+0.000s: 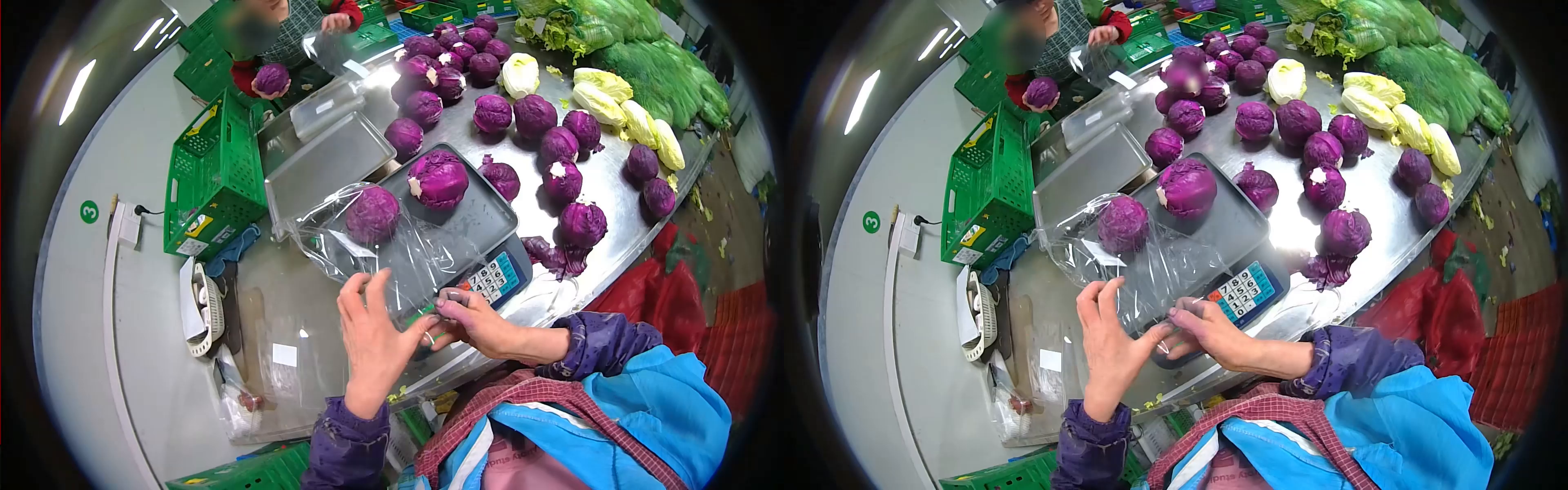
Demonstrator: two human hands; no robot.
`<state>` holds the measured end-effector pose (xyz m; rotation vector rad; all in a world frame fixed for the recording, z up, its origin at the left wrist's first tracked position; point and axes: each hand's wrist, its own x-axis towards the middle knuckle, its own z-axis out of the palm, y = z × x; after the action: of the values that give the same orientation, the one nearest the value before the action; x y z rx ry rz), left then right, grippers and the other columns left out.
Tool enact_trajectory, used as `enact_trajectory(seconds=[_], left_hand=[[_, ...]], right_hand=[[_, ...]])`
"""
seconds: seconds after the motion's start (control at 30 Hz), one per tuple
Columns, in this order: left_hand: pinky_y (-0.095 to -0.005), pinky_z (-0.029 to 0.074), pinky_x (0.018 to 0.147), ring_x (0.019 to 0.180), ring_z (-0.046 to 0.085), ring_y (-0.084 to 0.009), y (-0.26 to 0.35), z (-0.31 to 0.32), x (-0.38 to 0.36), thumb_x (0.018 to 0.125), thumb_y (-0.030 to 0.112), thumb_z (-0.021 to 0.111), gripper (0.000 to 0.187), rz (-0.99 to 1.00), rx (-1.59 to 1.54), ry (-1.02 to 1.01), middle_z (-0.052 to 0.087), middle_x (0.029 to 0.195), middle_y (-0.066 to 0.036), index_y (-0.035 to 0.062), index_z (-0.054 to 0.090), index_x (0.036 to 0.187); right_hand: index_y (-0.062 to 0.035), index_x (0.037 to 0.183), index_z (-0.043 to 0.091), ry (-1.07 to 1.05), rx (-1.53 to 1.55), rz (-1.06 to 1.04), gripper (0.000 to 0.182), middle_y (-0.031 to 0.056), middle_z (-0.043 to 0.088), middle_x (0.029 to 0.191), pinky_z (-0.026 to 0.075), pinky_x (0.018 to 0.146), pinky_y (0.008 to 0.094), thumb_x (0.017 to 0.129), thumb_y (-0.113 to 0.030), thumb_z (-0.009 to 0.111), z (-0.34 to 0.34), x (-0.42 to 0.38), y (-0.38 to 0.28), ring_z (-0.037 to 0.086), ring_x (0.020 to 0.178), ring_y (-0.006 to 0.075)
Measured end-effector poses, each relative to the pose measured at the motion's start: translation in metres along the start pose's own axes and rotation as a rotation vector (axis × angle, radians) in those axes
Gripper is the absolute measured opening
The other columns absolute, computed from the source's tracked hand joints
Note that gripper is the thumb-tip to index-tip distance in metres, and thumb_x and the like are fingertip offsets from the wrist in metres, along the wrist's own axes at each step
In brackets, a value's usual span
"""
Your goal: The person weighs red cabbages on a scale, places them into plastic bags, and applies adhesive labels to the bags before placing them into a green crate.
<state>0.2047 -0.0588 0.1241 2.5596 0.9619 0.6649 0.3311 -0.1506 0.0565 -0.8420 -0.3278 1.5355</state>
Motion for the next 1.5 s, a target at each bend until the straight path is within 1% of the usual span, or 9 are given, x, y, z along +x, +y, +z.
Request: enact_trajectory(seconds=[0.37,0.47,0.6,0.67,0.77,0.97,1.1,1.23,1.5], left_hand=[[-0.0319,0.039,0.061,0.069,0.051,-0.0209,-0.027,0.000,-0.013,0.081,0.006,0.055,0.010,-0.018,-0.061,0.097,0.051,0.076,-0.007,0.0035,0.054,0.090],[-0.0267,0.038,0.056,0.062,0.047,-0.0155,-0.020,-0.022,0.006,0.086,0.006,0.049,0.007,-0.263,-0.371,0.293,0.050,0.073,-0.005,0.0030,0.052,0.090],[-0.0241,0.038,0.052,0.055,0.045,-0.0127,-0.015,-0.026,0.026,0.088,0.005,0.048,0.006,-0.141,-0.198,0.378,0.051,0.069,-0.005,0.0003,0.052,0.090],[-0.0250,0.039,0.052,0.055,0.046,-0.0136,-0.017,-0.023,0.034,0.086,0.003,0.050,0.004,0.031,-0.109,0.401,0.051,0.069,-0.006,0.0002,0.053,0.088],[-0.0277,0.039,0.051,0.054,0.049,-0.0162,-0.014,-0.030,0.039,0.078,-0.001,0.061,0.009,0.184,0.022,0.350,0.051,0.068,-0.009,0.0022,0.056,0.085],[-0.0303,0.038,0.048,0.052,0.048,-0.0198,-0.004,-0.039,0.051,0.069,0.006,0.070,0.020,0.221,0.069,0.127,0.051,0.067,-0.007,0.0049,0.057,0.084],[-0.0306,0.039,0.049,0.052,0.049,-0.0195,0.001,-0.034,0.055,0.070,0.007,0.069,0.020,0.240,0.096,0.134,0.052,0.068,-0.008,0.0050,0.057,0.085],[-0.0301,0.041,0.052,0.056,0.052,-0.0203,0.010,-0.025,0.060,0.072,0.005,0.067,0.017,0.306,-0.009,0.045,0.054,0.071,-0.009,0.0038,0.058,0.086],[-0.0290,0.044,0.059,0.063,0.056,-0.0228,-0.018,-0.036,0.051,0.078,0.001,0.059,0.011,0.262,-0.128,-0.001,0.058,0.072,-0.012,-0.0001,0.062,0.089]], right_hand=[[-0.0037,0.103,0.044,-0.180,-0.231,0.237,0.024,0.0079,0.061,0.089,0.050,0.055,0.0222,0.093,-0.026,0.043,-0.010,-0.006,0.009,0.062,0.066,0.0144],[-0.0009,0.086,0.056,-0.652,-1.444,0.211,0.031,0.0114,0.063,0.080,0.049,0.056,0.0298,0.086,-0.032,0.052,-0.037,-0.002,-0.057,0.062,0.065,0.0153],[-0.0137,0.114,0.050,0.313,-1.572,-0.584,0.053,0.0134,0.059,0.087,0.047,0.075,0.0412,0.066,-0.022,0.070,-0.050,0.038,-0.139,0.059,0.084,0.0312],[-0.0226,0.129,0.033,0.318,-1.832,-0.782,0.085,0.0184,0.038,0.125,0.044,0.086,0.0426,0.057,-0.024,0.077,-0.049,0.075,-0.145,0.046,0.107,0.0398],[-0.0227,0.130,0.033,0.238,-1.942,-0.832,0.089,0.0202,0.038,0.125,0.044,0.089,0.0423,0.054,-0.026,0.078,-0.069,0.121,-0.132,0.044,0.108,0.0409],[-0.0107,0.130,0.033,0.361,-1.409,-0.755,0.089,0.0178,0.044,0.121,0.041,0.093,0.0445,0.054,-0.023,0.079,-0.096,0.108,-0.130,0.047,0.111,0.0344],[-0.0047,0.125,0.039,-0.126,-0.165,-0.175,0.088,0.0134,0.047,0.120,0.037,0.098,0.0384,0.055,-0.038,0.080,-0.072,0.023,-0.099,0.047,0.112,0.0230],[-0.0050,0.135,0.027,-0.522,-0.125,-0.093,0.104,0.0117,0.040,0.128,0.034,0.101,0.0379,0.052,-0.037,0.081,-0.031,-0.014,-0.032,0.043,0.117,0.0238],[-0.0069,0.130,0.031,-0.322,0.405,-0.027,0.084,0.0109,0.044,0.124,0.039,0.097,0.0384,0.065,-0.036,0.076,0.010,0.019,-0.037,0.046,0.113,0.0232]])
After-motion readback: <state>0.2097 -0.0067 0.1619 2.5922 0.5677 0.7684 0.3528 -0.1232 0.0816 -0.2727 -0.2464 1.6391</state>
